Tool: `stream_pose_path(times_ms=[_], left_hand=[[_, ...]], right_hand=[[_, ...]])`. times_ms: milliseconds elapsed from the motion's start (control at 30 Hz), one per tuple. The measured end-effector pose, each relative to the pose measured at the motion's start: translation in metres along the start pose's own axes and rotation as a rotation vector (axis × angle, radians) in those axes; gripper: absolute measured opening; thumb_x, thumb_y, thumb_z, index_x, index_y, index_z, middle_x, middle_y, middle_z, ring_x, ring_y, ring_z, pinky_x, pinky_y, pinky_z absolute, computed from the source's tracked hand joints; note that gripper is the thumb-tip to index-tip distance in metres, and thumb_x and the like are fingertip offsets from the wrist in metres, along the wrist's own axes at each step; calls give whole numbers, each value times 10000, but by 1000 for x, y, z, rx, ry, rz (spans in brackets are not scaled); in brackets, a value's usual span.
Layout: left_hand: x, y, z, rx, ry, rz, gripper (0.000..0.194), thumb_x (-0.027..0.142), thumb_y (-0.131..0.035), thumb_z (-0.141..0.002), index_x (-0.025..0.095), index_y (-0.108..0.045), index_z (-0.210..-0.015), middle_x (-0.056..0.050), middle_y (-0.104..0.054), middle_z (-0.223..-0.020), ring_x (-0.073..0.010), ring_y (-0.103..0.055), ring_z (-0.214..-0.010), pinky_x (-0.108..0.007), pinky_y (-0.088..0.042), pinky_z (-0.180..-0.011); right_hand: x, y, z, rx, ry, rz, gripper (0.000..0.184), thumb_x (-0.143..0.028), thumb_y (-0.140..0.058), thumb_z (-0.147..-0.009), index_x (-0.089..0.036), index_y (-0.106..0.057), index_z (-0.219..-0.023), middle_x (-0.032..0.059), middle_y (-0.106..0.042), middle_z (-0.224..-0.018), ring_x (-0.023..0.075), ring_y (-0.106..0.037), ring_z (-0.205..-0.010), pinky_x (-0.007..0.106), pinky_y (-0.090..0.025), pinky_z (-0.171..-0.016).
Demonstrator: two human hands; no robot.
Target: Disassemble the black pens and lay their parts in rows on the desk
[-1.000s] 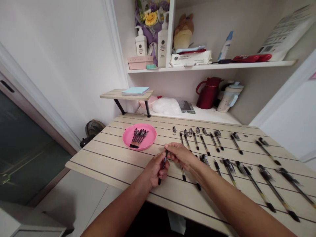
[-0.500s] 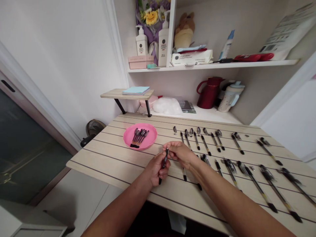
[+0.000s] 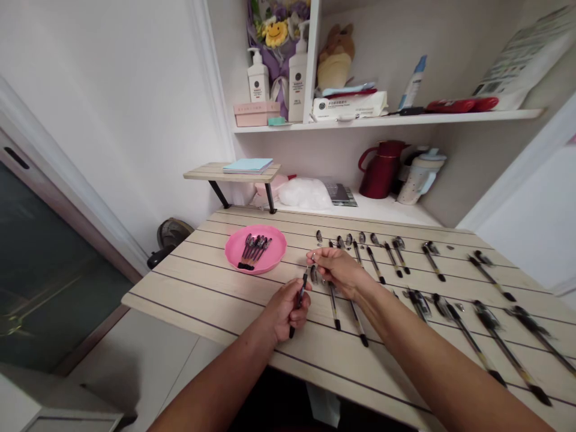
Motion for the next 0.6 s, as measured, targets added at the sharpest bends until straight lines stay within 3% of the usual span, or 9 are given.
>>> stream_pose_path(times_ms=[167,267,367,467,600], left_hand=[[1,2,-1,14,-17,17,265,436,-509,-747,206,-482,-878,81,-444,-539,-1,-220,-288,-135,-113,-309],[1,3,-1,25,-28,36,254,426,-504,-754,207,-481,-878,83,-436,-532,-3,-218,-287,-137,-112,-309],[0,4,-2,37,-30,45,246,420,-502,-757,205,-478,-874,84,-433,-527,-3,-218,-286,-137,-110,-310],[0,5,-1,49,-36,47,244,419,-504,-755,205,-475,-870,86,-429,-523,-2,-215,-285,-136,-107,-311],[1,5,-1,60,-36,43,252,426,-510,-748,205,-472,-861,89,-422,-517,-1,-211,-284,-136,-110,-313]], right_hand=[[1,15,-7,102,4,195,119,-231,-594,-640,-138,-591,-715,-29,-559,-566,15,-364,-363,140,-256,-342],[1,18,-13,155,63,596,164,-260,-511,-700,-145,-603,-773,-24,-578,-562,37,-424,-378,154,-321,-378],[2,13,-20,139,108,934,192,-257,-477,-715,-141,-624,-759,-1,-607,-572,63,-491,-428,165,-358,-425],[4,6,-26,106,121,1085,138,-234,-536,-657,-140,-637,-662,33,-626,-575,108,-549,-519,188,-376,-486],[5,-9,-28,62,150,1305,135,-191,-538,-638,-133,-657,-669,110,-666,-733,191,-598,-720,245,-399,-616]])
Point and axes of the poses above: each hand's wrist, its own z-axis away from the middle knuckle, its own y-axis out of the back of the hand, x = y × z, the point moved 7 cm from there along -z, towards the middle knuckle
